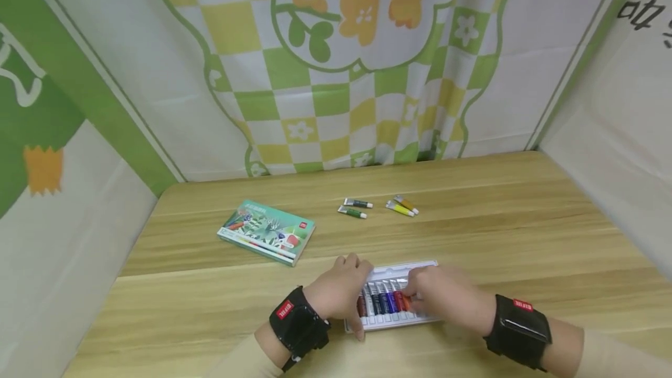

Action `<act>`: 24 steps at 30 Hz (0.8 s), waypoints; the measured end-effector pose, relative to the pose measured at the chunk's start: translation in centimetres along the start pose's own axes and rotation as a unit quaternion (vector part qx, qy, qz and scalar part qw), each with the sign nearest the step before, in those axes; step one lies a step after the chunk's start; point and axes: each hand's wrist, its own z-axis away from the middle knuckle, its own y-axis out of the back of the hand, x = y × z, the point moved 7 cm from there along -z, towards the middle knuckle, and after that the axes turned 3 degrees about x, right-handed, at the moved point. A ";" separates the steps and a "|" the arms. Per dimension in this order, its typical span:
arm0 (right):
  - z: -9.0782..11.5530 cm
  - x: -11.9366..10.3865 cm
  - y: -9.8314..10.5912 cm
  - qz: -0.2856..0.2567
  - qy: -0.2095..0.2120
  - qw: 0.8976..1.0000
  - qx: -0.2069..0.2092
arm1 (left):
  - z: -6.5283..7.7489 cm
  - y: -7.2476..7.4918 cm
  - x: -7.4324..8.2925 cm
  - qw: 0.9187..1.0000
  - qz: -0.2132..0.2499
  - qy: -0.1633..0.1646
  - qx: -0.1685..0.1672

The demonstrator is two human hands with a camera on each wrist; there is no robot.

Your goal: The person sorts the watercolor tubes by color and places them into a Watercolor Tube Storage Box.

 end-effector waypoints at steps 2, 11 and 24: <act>-0.1 -0.4 0.1 0.023 0.021 0.999 0.009 | 0.0 0.2 -0.1 1.000 -0.002 0.000 0.004; -0.4 0.5 0.1 -0.065 -0.004 0.997 -0.050 | 0.2 -0.3 0.0 1.000 0.002 0.001 -0.008; -3.5 3.4 4.8 -0.054 0.055 0.995 -0.056 | 0.1 -0.2 -0.2 1.000 -0.029 -0.010 -0.001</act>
